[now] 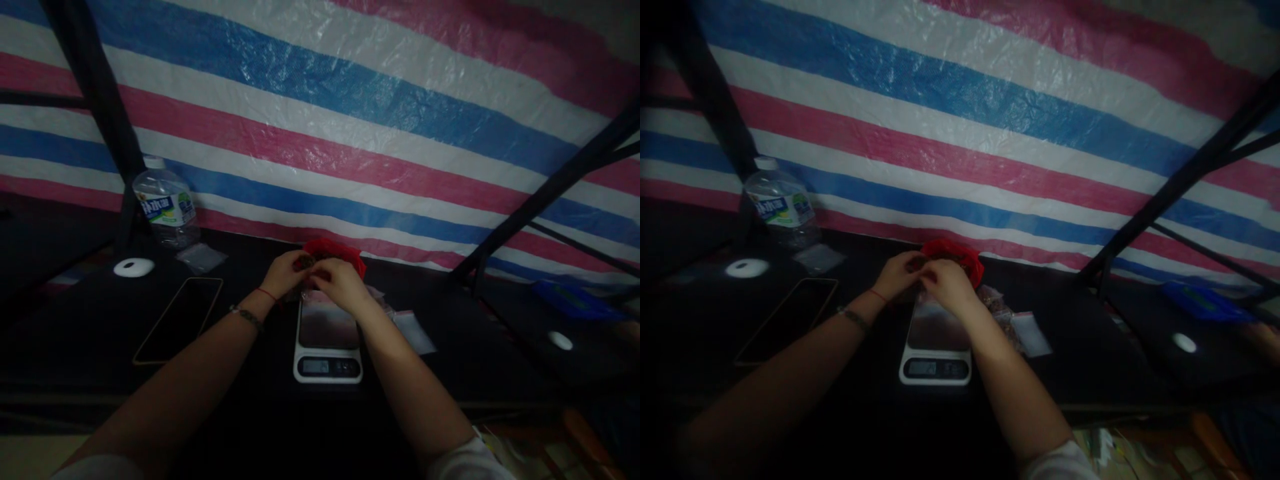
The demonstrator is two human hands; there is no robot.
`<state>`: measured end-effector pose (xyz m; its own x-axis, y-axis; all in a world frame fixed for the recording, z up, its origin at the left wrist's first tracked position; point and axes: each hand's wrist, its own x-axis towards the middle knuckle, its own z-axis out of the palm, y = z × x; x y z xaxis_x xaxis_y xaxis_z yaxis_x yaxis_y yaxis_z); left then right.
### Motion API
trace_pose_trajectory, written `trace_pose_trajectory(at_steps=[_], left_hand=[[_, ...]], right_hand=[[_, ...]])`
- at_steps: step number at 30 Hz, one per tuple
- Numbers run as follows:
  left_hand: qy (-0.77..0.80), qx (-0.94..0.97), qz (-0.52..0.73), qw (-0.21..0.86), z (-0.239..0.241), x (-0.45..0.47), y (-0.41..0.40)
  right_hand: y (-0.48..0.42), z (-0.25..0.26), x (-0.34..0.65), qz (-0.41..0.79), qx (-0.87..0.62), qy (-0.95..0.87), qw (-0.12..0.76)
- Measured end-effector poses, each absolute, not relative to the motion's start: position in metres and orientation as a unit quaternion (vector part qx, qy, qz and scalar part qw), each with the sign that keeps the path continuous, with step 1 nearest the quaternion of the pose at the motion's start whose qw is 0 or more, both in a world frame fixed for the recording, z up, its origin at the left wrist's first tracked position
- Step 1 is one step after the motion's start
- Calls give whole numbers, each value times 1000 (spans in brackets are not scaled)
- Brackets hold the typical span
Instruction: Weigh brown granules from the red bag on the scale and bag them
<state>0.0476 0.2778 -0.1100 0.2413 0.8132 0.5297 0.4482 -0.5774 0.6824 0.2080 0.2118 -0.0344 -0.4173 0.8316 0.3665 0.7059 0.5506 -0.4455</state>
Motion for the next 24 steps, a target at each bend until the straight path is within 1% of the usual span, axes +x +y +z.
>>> trace_pose_trajectory(at_steps=[2, 4, 8, 13, 17, 22, 24], left_hand=[[397, 773, 447, 211, -110, 51, 274], [387, 780, 442, 216, -110, 53, 271], [372, 790, 436, 216, -111, 55, 268], [351, 792, 433, 249, -111, 56, 266], [362, 786, 436, 249, -109, 57, 264], [354, 787, 441, 246, -108, 57, 263], [350, 789, 440, 247, -109, 57, 263]], right_hand=[[225, -33, 219, 108, -478, -809, 324], [237, -37, 226, 102, -503, -790, 336], [253, -51, 235, 89, -520, -789, 315], [256, -62, 237, 110, -495, -792, 339], [254, -63, 234, 141, -502, -781, 344], [250, -58, 234, 117, -469, -816, 317], [251, -56, 236, 108, -467, -817, 321]])
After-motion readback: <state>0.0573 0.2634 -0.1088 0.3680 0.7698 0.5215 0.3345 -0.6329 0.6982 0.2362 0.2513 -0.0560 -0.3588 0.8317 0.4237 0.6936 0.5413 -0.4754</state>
